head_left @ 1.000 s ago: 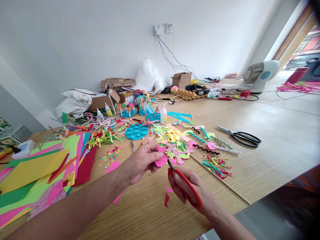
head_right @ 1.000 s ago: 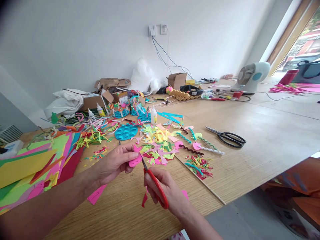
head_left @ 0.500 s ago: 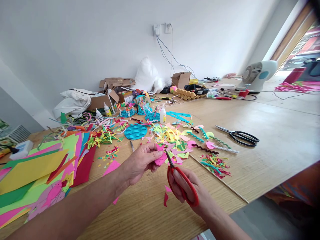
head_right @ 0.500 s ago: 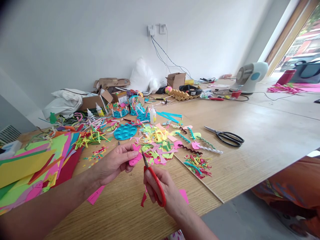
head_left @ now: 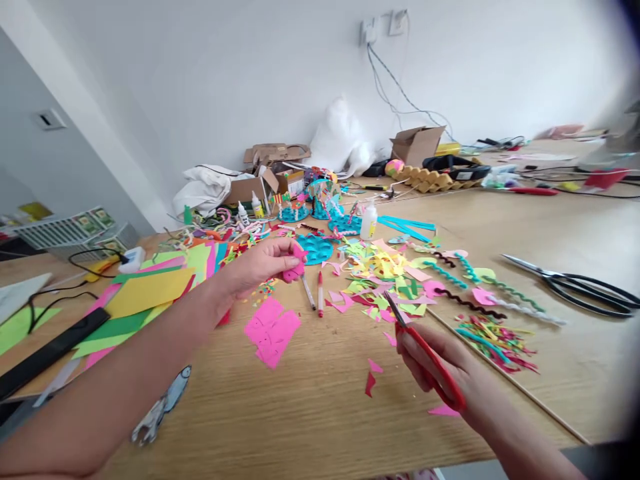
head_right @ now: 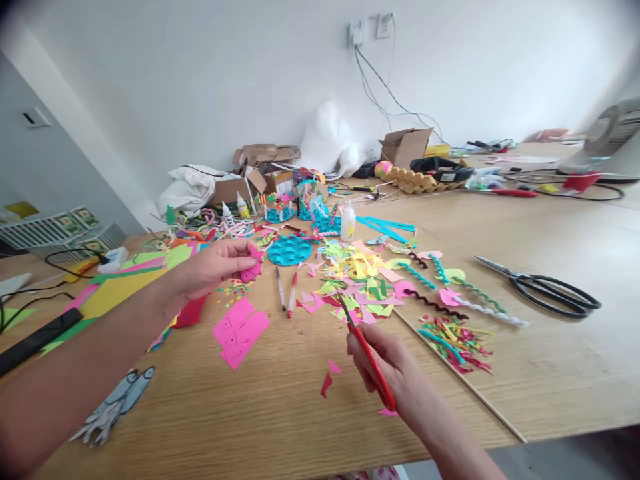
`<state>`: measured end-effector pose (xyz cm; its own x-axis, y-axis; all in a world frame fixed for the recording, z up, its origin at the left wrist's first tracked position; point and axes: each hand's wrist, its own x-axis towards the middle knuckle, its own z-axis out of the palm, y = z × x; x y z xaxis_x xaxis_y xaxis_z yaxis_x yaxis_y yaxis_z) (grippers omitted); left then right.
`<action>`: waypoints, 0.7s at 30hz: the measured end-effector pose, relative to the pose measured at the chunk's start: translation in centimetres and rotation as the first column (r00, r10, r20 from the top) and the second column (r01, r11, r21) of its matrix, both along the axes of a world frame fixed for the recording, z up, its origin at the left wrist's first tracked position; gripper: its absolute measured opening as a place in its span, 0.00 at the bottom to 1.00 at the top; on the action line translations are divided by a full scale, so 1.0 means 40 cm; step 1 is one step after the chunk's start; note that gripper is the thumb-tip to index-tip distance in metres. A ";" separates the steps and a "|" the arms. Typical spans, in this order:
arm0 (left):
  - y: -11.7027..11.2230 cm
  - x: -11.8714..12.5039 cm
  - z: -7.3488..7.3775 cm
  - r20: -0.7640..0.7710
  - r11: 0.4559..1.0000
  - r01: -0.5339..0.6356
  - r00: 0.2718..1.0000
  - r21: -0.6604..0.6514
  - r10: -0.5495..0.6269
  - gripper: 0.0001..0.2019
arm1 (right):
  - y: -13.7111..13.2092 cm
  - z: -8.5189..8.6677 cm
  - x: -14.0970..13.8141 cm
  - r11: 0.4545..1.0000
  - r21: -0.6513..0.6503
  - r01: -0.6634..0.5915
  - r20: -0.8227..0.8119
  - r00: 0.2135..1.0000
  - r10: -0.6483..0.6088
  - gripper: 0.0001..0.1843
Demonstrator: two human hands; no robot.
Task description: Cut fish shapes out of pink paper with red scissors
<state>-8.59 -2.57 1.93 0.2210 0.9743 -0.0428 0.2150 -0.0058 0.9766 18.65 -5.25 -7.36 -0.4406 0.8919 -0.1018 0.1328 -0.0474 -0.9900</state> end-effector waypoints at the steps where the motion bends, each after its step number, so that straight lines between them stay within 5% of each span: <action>1: -0.005 -0.024 0.008 -0.066 1.000 -0.011 0.998 0.010 0.012 0.05 | 0.000 -0.002 0.000 1.000 -0.001 -0.010 0.033 0.999 0.010 0.23; 7: -0.051 -0.144 0.026 -0.488 0.999 -0.035 0.873 -0.014 0.023 0.06 | -0.008 -0.014 0.000 0.996 0.040 -0.079 0.190 0.979 0.070 0.24; 13: -0.102 -0.265 0.002 -0.724 0.995 -0.062 0.690 -0.073 -0.010 0.06 | -0.004 -0.017 0.008 0.974 0.203 -0.096 0.323 0.946 0.026 0.23; 21: -0.179 -0.397 -0.046 -0.807 0.957 -0.172 0.583 -0.233 -0.092 0.05 | -0.002 -0.039 0.025 0.948 0.298 -0.113 0.342 0.940 0.005 0.23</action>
